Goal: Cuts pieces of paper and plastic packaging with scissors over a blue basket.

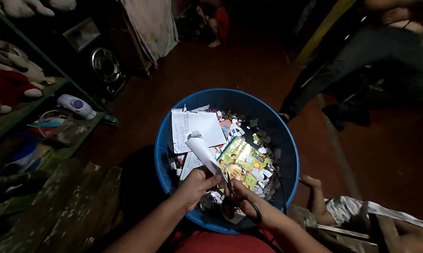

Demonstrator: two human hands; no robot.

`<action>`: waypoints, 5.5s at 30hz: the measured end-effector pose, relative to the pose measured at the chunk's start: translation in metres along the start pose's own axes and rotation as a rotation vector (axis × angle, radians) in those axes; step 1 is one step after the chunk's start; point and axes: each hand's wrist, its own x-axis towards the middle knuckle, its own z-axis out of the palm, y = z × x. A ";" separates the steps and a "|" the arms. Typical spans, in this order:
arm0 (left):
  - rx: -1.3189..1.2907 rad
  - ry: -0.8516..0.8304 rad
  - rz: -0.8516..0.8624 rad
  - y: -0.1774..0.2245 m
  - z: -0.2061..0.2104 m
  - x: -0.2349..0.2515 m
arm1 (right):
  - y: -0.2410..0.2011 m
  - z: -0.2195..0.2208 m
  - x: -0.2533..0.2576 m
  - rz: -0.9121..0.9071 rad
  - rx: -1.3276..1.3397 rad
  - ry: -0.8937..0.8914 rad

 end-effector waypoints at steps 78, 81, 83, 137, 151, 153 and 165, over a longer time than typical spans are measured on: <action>0.897 -0.397 -0.133 -0.003 -0.002 0.006 | 0.007 0.005 -0.002 -0.087 0.204 0.311; 0.939 -0.412 -0.135 -0.002 -0.002 0.007 | 0.006 0.007 -0.003 -0.109 0.242 0.339; 0.951 -0.422 -0.136 0.000 -0.001 0.007 | 0.006 0.007 -0.003 -0.110 0.273 0.355; 0.532 -0.001 -0.052 -0.008 0.008 0.004 | -0.011 0.004 0.006 -0.031 0.123 0.547; 0.300 -0.021 -0.044 -0.010 0.006 -0.003 | -0.009 0.007 0.008 -0.099 -0.007 0.578; 0.286 0.012 0.003 -0.012 0.004 -0.001 | -0.009 0.006 0.008 -0.102 -0.022 0.574; -0.150 0.325 0.226 -0.004 0.011 -0.004 | 0.000 0.010 0.008 -0.021 -0.492 0.195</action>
